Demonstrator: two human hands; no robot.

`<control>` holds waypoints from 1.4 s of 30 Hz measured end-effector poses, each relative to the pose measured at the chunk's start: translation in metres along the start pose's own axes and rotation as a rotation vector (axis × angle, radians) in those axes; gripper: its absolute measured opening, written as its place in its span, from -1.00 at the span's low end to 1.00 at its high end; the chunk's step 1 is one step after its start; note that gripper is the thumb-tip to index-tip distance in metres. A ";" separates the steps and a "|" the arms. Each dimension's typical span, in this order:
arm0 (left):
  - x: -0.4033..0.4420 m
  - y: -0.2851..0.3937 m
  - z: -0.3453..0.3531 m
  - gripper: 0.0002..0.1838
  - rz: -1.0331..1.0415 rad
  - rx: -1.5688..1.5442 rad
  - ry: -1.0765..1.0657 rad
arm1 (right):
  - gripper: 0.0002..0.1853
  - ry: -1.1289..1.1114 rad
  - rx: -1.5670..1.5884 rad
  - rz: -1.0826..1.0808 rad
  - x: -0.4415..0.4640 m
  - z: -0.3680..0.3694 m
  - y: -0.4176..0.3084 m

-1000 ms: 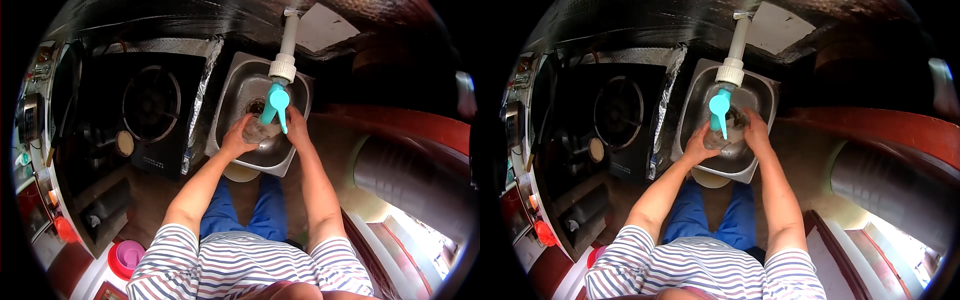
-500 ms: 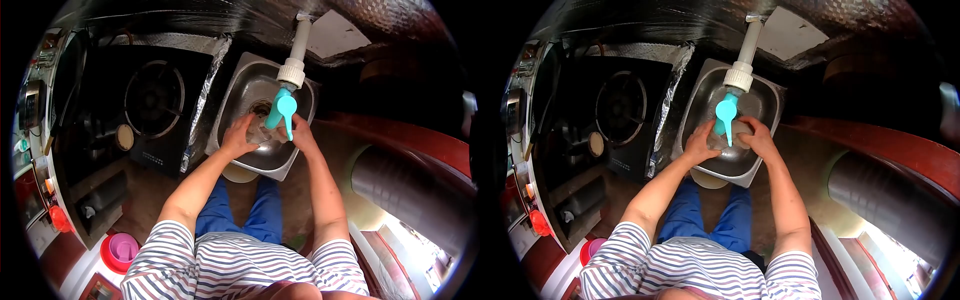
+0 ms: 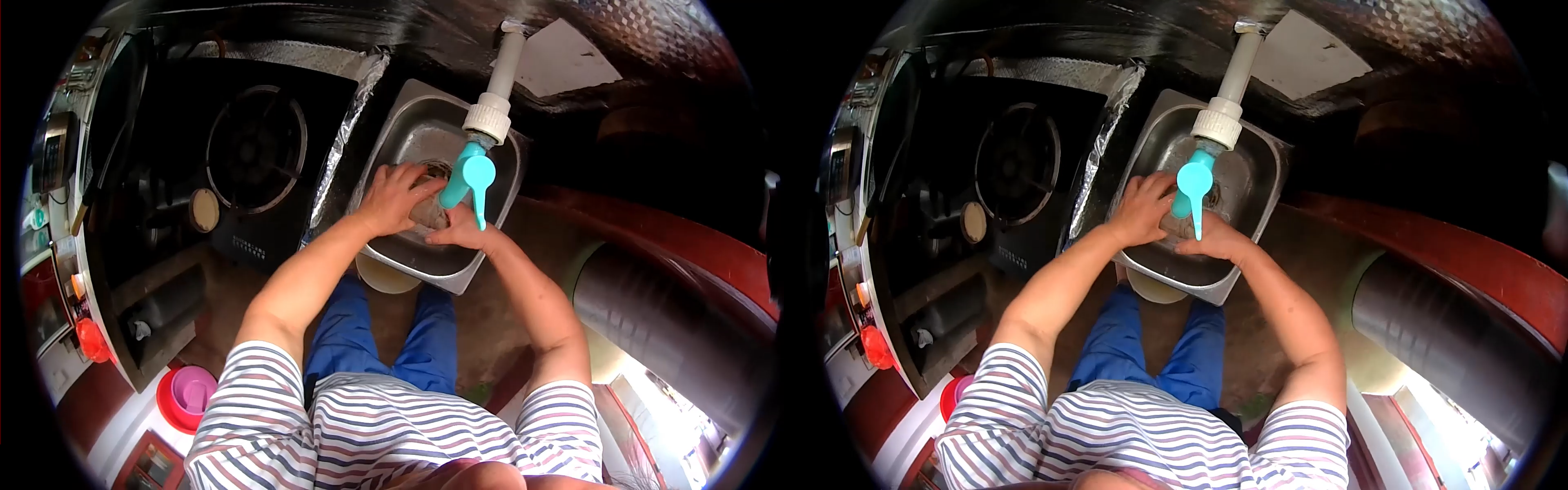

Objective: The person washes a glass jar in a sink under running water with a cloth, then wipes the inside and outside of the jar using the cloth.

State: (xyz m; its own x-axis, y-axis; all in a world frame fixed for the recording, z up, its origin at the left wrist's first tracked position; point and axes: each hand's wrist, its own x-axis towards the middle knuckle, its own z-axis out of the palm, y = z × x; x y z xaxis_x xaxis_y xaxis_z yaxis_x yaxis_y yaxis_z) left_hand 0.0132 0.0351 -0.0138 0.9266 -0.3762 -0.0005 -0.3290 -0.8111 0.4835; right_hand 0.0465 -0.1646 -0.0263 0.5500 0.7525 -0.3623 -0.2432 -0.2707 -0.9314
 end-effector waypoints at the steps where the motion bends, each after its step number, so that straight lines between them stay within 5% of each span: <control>1: 0.003 -0.001 -0.004 -0.02 0.037 0.004 -0.061 | -0.43 -0.024 -0.226 -0.060 0.002 0.000 0.013; 4: 0.009 -0.005 0.001 -0.03 0.077 0.034 -0.131 | -0.54 -0.088 -0.759 -0.080 0.006 -0.006 0.042; 7: 0.017 -0.009 0.004 -0.04 0.004 -0.064 -0.233 | -0.58 0.094 -0.381 -0.291 0.011 -0.009 0.061; 10: 0.013 -0.018 0.018 -0.04 -0.038 -0.188 -0.185 | -0.62 0.156 -0.498 -0.283 0.002 -0.009 0.022; 12: 0.005 -0.023 0.029 -0.02 -0.190 -0.445 0.150 | -0.60 0.299 0.128 0.181 -0.005 -0.006 0.007; 13: 0.002 -0.019 0.026 -0.02 -0.189 -0.447 0.150 | -0.60 0.301 0.128 0.183 -0.010 -0.004 -0.001; 15: -0.003 -0.012 0.021 -0.01 -0.913 -1.433 0.086 | -0.58 0.414 0.156 0.116 -0.014 0.001 -0.013; 18: -0.005 -0.003 0.034 -0.04 -1.084 -1.838 0.109 | -0.56 0.389 0.226 0.040 -0.012 0.019 0.010; 19: -0.003 -0.001 0.038 -0.18 -1.177 -1.824 0.253 | -0.58 0.309 0.416 0.246 -0.017 0.016 0.007; 26: 0.001 -0.004 0.045 -0.45 -1.058 -1.834 0.265 | -0.55 0.360 1.341 0.063 -0.024 0.022 0.023; 30: 0.006 -0.007 0.045 -0.51 -1.080 -1.781 0.277 | -0.61 0.399 1.077 0.070 -0.021 0.036 0.008; 32: 0.010 -0.011 0.045 -0.54 -1.057 -1.753 0.270 | -0.58 0.234 0.179 0.228 -0.019 0.029 0.031; 33: 0.014 -0.011 0.042 -0.53 -1.086 -1.734 0.262 | -0.70 0.252 0.019 0.072 -0.023 0.034 0.008; 41: 0.018 -0.003 0.028 -0.54 -1.194 -1.521 0.241 | -0.73 0.149 -0.174 0.109 -0.016 0.028 0.017; 42: 0.016 -0.002 0.031 -0.55 -1.180 -1.570 0.301 | -0.74 0.196 0.068 0.158 -0.017 0.027 0.018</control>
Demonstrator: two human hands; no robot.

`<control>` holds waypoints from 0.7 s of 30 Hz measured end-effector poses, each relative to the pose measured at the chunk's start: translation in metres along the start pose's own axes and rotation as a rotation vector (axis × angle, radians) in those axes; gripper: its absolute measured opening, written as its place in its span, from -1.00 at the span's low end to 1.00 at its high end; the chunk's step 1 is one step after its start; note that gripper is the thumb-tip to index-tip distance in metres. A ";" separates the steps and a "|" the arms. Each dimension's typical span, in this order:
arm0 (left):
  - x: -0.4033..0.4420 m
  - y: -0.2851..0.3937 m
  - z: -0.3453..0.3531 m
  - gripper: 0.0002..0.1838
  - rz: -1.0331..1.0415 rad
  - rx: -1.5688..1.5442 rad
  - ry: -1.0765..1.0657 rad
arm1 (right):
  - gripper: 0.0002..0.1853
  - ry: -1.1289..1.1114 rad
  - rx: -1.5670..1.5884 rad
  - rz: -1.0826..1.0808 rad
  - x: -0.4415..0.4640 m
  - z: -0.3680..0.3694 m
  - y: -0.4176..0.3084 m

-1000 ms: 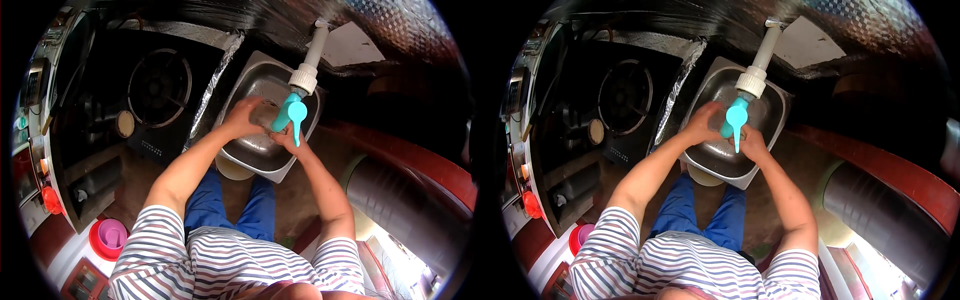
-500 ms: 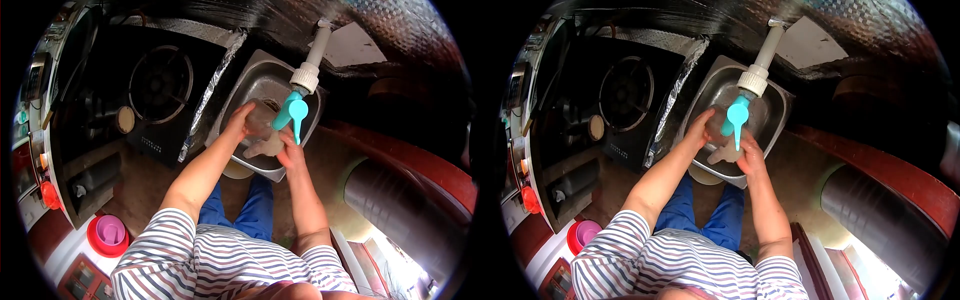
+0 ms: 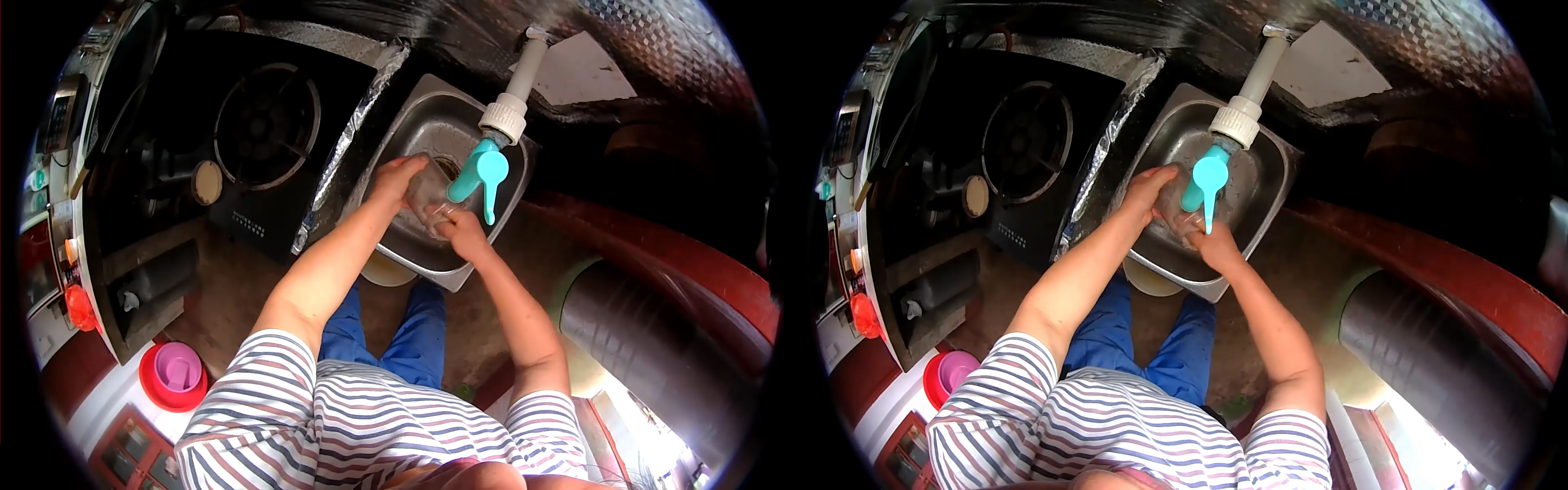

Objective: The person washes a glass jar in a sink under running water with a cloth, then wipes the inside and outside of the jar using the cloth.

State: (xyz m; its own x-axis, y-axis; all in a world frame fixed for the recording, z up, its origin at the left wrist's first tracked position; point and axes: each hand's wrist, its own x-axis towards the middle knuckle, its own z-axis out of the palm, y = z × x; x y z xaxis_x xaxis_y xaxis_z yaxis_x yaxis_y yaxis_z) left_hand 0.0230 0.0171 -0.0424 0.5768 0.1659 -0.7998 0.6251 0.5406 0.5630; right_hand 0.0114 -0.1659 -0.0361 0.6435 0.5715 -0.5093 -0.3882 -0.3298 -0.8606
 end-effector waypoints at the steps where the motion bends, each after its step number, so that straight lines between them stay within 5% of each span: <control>1: 0.001 -0.003 0.000 -0.55 0.024 -0.064 0.000 | -0.73 0.032 0.238 0.070 -0.001 -0.001 0.001; 2: 0.003 -0.005 0.000 -0.55 0.026 -0.065 -0.001 | -0.73 0.031 0.237 0.068 -0.001 -0.001 0.002; 5: 0.002 -0.015 -0.002 -0.55 0.032 -0.158 -0.029 | -0.65 0.127 1.150 0.038 -0.006 0.005 0.000; 10: -0.007 -0.026 0.005 -0.56 0.065 -0.336 -0.042 | -0.63 0.364 1.572 0.080 -0.007 0.014 0.006; 13: -0.001 -0.027 0.005 -0.57 0.066 -0.348 -0.024 | -0.61 0.231 1.314 -0.087 -0.009 0.014 0.003; 15: 0.006 -0.023 0.003 -0.59 0.101 -0.282 -0.062 | -0.50 0.050 0.600 -0.036 -0.011 0.013 0.005; 16: 0.008 -0.022 0.002 -0.60 0.134 -0.215 -0.100 | -0.50 0.051 0.603 -0.031 -0.011 0.010 0.008; 18: 0.011 -0.018 0.002 -0.60 0.124 -0.157 -0.084 | -0.53 -0.097 -0.173 -0.116 -0.003 0.001 0.004; 21: 0.009 -0.008 0.002 -0.60 0.057 -0.038 -0.035 | -0.60 -0.135 -0.390 -0.085 0.005 -0.004 -0.013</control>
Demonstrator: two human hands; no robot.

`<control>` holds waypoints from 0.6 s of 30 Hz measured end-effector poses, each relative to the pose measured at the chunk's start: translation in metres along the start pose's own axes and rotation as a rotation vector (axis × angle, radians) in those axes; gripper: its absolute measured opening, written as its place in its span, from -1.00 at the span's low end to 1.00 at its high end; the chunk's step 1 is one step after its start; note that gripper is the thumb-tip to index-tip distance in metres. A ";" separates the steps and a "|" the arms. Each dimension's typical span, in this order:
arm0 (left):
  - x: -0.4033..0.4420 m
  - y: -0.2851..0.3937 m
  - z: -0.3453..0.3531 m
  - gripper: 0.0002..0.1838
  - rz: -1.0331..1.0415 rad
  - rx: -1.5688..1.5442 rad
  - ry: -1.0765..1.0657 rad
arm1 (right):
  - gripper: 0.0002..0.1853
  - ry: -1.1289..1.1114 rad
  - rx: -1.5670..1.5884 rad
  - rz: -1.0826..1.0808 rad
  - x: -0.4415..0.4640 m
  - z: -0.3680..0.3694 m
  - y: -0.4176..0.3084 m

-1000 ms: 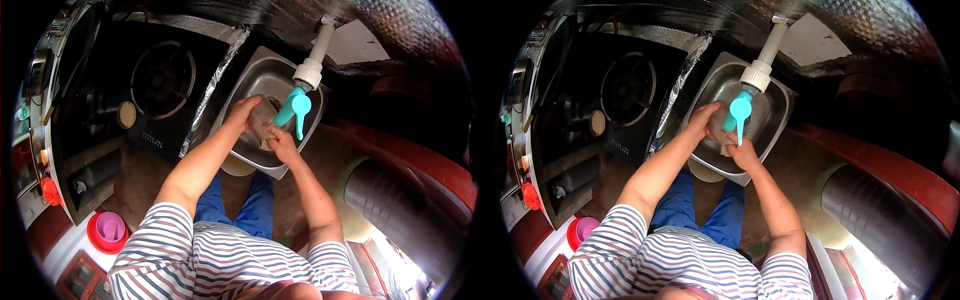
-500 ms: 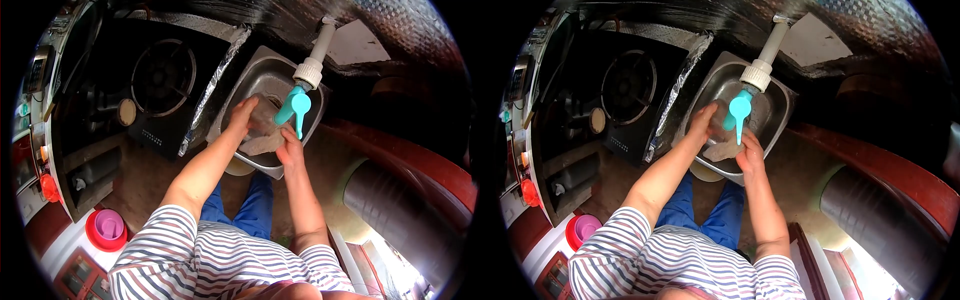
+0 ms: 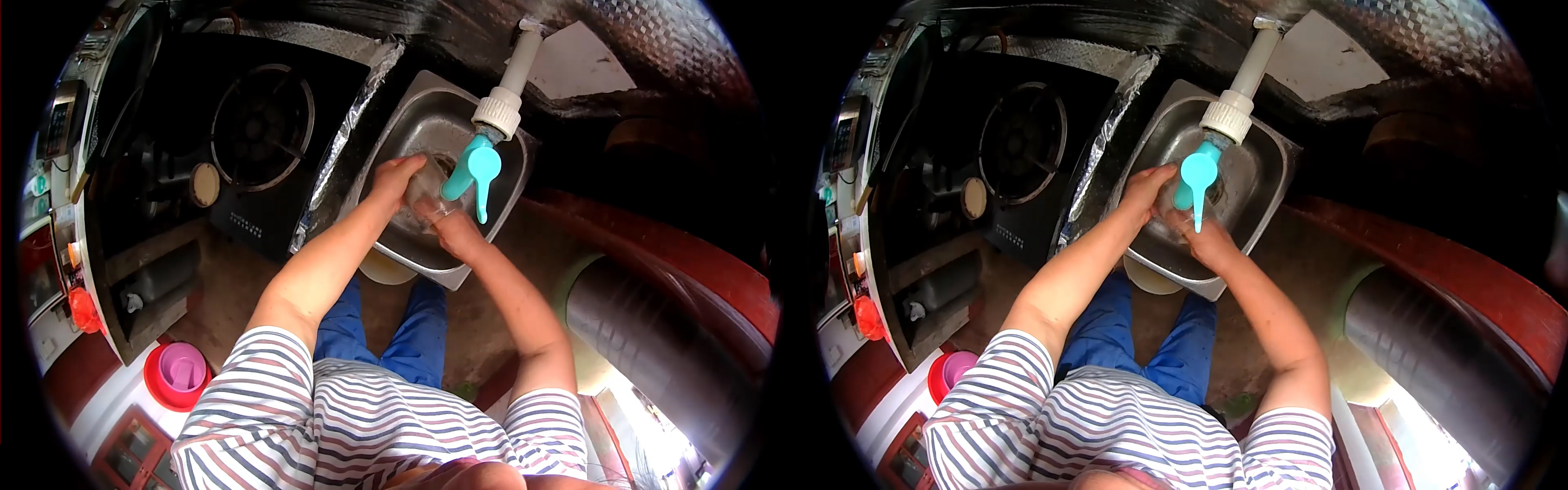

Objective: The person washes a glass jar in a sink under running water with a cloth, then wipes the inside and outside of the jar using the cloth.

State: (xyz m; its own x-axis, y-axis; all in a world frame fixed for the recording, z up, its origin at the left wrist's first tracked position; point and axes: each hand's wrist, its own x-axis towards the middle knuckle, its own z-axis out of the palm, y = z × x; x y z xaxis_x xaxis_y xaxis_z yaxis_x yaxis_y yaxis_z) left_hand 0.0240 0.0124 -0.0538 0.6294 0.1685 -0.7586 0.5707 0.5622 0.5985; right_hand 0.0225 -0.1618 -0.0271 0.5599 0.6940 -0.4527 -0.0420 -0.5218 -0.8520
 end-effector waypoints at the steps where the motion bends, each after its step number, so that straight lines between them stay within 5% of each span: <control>1: -0.005 0.007 0.002 -0.60 -0.063 0.061 0.031 | -0.61 -0.013 -0.049 0.009 0.004 -0.001 0.001; 5: -0.010 0.022 0.012 -0.59 -0.061 0.111 0.141 | -0.67 0.008 0.033 0.061 0.019 0.006 0.018; 8: 0.021 -0.002 -0.002 -0.61 0.018 -0.055 0.117 | -0.73 0.161 0.158 -0.168 0.017 0.019 0.025; 10: 0.024 -0.004 -0.002 -0.49 0.026 -0.144 0.080 | -0.67 0.258 1.193 0.118 0.019 0.022 0.023; 11: 0.025 -0.005 -0.001 -0.49 0.028 -0.142 0.077 | -0.67 0.260 1.194 0.115 0.018 0.024 0.022; 13: 0.021 -0.005 0.004 -0.42 -0.034 -0.098 0.129 | -0.63 0.521 1.695 0.065 0.016 0.018 -0.008; 17: 0.010 -0.021 0.007 -0.35 0.014 -0.405 0.050 | -0.64 0.459 1.925 0.005 0.026 0.024 -0.007; 18: 0.007 -0.024 0.002 -0.36 -0.165 -0.399 0.132 | -0.64 0.456 1.930 0.004 0.029 0.024 -0.006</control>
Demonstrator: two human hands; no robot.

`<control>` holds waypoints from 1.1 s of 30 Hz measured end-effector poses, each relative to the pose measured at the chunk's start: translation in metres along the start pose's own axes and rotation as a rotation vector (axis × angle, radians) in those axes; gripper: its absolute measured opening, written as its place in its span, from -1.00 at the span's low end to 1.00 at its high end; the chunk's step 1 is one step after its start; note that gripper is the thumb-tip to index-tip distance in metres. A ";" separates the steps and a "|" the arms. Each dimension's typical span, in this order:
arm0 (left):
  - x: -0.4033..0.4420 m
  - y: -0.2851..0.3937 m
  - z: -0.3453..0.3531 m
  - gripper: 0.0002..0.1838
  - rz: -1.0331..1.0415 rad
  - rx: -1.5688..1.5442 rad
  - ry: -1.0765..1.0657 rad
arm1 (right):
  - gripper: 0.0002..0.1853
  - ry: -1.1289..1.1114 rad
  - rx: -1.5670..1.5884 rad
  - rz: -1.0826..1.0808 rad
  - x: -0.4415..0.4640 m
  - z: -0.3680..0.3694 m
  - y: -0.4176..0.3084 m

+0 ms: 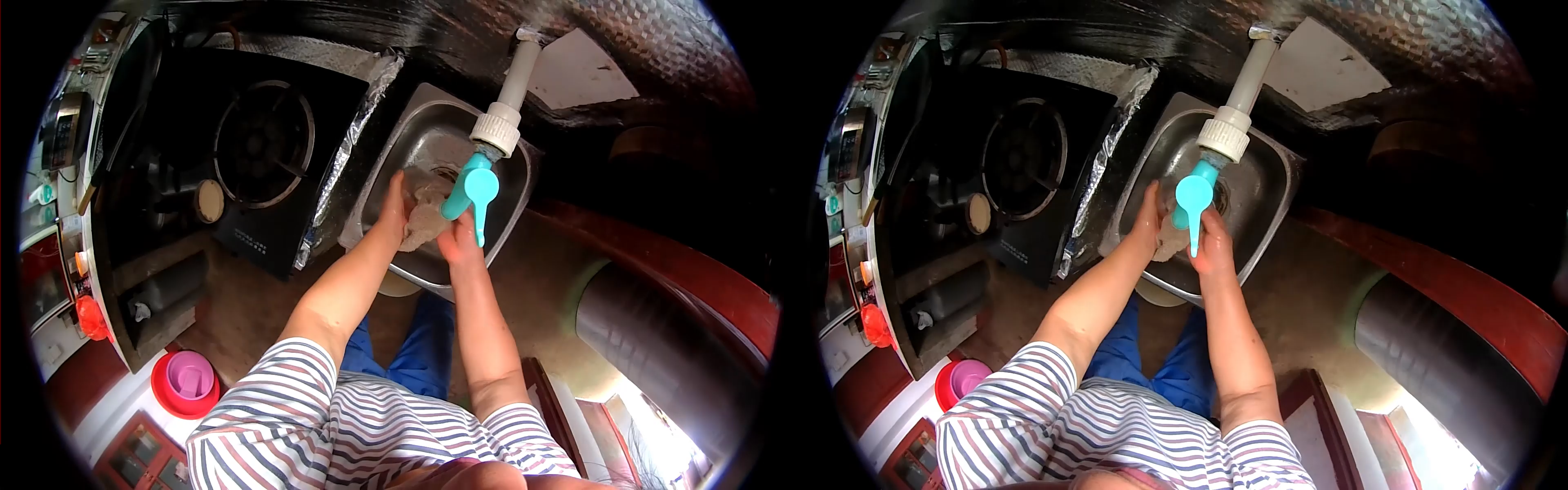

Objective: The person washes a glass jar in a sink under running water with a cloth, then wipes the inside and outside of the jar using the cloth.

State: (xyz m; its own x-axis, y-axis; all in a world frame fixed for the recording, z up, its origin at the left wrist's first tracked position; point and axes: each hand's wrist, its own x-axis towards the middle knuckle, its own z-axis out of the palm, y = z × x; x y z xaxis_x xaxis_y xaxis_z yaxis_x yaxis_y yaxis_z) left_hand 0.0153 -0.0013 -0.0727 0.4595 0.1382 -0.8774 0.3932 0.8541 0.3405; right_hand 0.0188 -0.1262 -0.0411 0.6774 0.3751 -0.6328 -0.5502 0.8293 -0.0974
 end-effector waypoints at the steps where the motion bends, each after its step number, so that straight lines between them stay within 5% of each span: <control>1: 0.000 -0.003 -0.006 -0.36 -0.157 0.008 0.114 | -0.63 0.069 -0.317 0.025 0.006 0.000 0.000; 2: 0.013 -0.014 -0.019 -0.37 -0.110 0.029 0.120 | -0.62 0.138 -0.637 0.051 0.011 -0.002 0.001; 3: 0.011 -0.015 -0.020 -0.37 -0.108 0.027 0.121 | -0.62 0.135 -0.638 0.053 0.020 -0.017 0.005; 5: 0.004 -0.011 -0.020 -0.42 -0.231 -0.066 -0.128 | -0.57 -0.006 -1.144 -0.025 0.040 -0.052 0.018; 7: -0.004 -0.004 -0.016 -0.46 -0.215 -0.067 -0.151 | -0.51 0.040 -1.372 0.006 0.019 -0.014 0.014; 9: 0.002 0.001 -0.016 -0.49 -0.232 0.009 -0.251 | -0.48 -0.310 -1.862 -0.286 0.006 -0.005 0.011; 11: -0.003 0.005 -0.008 -0.41 -0.298 0.027 -0.181 | -0.55 -0.406 -2.067 -0.332 0.011 -0.022 0.013; 13: -0.002 -0.006 0.000 -0.21 0.105 0.321 -0.040 | -0.64 -0.394 -2.167 -0.271 0.013 -0.024 0.010; 15: 0.001 -0.010 0.010 -0.17 0.140 0.351 -0.027 | -0.73 -0.404 -2.308 -0.234 0.016 -0.024 0.004; 19: 0.006 -0.012 0.010 -0.08 0.196 0.431 0.027 | -0.68 -0.254 -2.280 -0.017 0.034 -0.037 0.000; 21: 0.008 -0.001 0.007 -0.10 0.197 0.441 0.032 | -0.71 -0.426 -2.199 -0.384 0.065 -0.083 -0.006; 22: 0.003 0.009 0.005 -0.13 0.086 0.402 0.020 | -0.71 -0.435 -2.200 -0.382 0.062 -0.070 -0.011; 25: 0.014 0.009 -0.016 -0.24 -0.044 0.507 0.035 | -0.65 -0.270 -1.565 -0.132 0.051 -0.052 -0.019; 27: 0.022 0.003 -0.019 -0.31 -0.141 -0.048 -0.291 | -0.54 0.024 -0.782 0.176 0.051 -0.048 -0.012; 30: 0.025 0.001 -0.018 -0.40 -0.098 -0.137 -0.291 | -0.49 0.084 -0.404 0.234 0.049 -0.038 -0.012; 33: 0.033 0.004 -0.015 -0.45 -0.097 -0.093 -0.278 | -0.45 -0.075 -0.806 0.087 0.047 -0.039 0.003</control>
State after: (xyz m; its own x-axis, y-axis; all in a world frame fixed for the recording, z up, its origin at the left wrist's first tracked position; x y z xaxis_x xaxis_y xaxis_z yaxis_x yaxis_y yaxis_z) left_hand 0.0200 0.0143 -0.1059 0.6288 -0.0778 -0.7736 0.3775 0.9004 0.2162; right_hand 0.0305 -0.1223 -0.1009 0.6308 0.4750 -0.6135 -0.7657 0.2535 -0.5911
